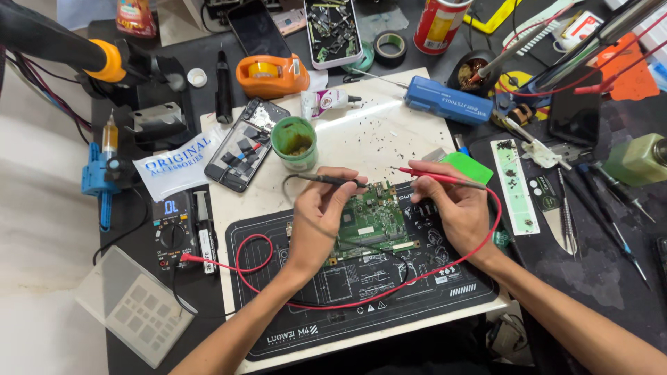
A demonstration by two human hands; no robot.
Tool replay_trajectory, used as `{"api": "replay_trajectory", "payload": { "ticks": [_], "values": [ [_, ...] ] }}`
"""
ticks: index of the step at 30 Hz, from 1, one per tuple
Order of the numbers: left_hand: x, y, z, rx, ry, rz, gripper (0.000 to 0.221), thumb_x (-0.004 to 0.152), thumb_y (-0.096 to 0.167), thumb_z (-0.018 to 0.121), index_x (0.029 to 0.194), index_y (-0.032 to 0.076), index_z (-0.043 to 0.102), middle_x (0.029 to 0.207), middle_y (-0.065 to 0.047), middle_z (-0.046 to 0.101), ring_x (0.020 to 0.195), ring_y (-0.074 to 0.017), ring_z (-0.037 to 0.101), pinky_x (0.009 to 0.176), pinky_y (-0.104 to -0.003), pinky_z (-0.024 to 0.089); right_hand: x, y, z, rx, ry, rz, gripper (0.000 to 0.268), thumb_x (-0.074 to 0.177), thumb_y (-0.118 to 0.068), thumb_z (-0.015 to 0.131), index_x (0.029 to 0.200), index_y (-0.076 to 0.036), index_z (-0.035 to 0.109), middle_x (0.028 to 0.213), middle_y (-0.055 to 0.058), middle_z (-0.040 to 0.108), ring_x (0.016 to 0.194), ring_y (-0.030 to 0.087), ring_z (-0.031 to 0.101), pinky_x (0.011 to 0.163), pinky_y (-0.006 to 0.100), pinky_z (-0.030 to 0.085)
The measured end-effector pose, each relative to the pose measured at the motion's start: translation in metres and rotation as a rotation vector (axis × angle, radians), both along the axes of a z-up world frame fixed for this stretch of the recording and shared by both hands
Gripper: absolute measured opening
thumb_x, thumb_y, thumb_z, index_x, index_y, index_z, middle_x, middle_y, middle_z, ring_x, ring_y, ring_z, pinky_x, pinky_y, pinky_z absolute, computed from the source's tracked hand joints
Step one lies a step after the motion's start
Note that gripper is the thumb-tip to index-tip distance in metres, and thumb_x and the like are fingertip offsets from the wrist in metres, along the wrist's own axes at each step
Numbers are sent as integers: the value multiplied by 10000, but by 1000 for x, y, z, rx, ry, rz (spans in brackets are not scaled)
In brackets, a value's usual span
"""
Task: The person uses a heat gun and tweezers on a circuit board, wipes a component with a cloth, and then tests points on the board with multimeter probes.
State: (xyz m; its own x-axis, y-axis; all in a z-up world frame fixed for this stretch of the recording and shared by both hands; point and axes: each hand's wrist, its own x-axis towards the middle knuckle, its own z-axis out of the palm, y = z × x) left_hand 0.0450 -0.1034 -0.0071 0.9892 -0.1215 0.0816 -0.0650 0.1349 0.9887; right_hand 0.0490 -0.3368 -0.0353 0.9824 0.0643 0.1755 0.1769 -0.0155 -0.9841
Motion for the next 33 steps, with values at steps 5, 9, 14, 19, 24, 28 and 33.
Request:
{"api": "replay_trajectory", "payload": {
  "ticks": [5,9,14,19,24,28,33],
  "values": [
    [-2,3,2,383,-157,137,140,1017,125,635,1100,19,673,960,-69,742,843,-136,694,707,-277,502,2,2,-2,2,86,25,241,1055,-104,541,1218,41,644,1102,113,741,886,155,740,842,272,606],
    [-2,6,-3,418,-205,181,126,998,130,670,1084,37,664,875,-59,730,764,-112,681,668,-282,506,-2,7,0,-71,60,74,186,1036,-84,576,1168,39,623,1054,114,731,932,163,745,870,277,597],
    [-4,11,-11,416,-206,179,108,994,114,685,1063,34,667,835,-49,707,736,-97,623,642,-274,484,-7,8,4,-169,19,43,142,1040,-86,586,1127,25,603,995,93,712,886,136,717,834,260,577],
    [-3,12,-12,419,-177,153,95,989,109,682,1042,30,679,796,-38,703,676,-79,580,604,-268,454,-8,7,7,-275,57,19,130,1034,-99,598,1094,14,619,856,67,695,777,109,677,693,242,533],
    [-3,11,-10,466,-168,153,106,996,123,695,1037,26,681,745,-62,667,630,-105,526,580,-283,430,-10,7,9,-356,-62,49,110,1017,-71,602,1038,15,667,857,59,695,764,106,679,682,231,527],
    [-3,10,-9,454,-221,151,103,999,126,676,1037,30,669,796,-52,710,635,-101,567,586,-282,450,-12,8,8,-405,-92,48,108,1006,-67,606,1014,21,669,884,60,708,753,104,688,672,229,542],
    [-3,9,-8,449,-250,144,91,1009,119,662,1044,35,654,809,-56,715,639,-113,604,597,-290,473,-11,8,7,-395,-91,40,117,1015,-72,608,1016,17,684,862,68,700,759,110,690,679,230,537]
  ]
}}
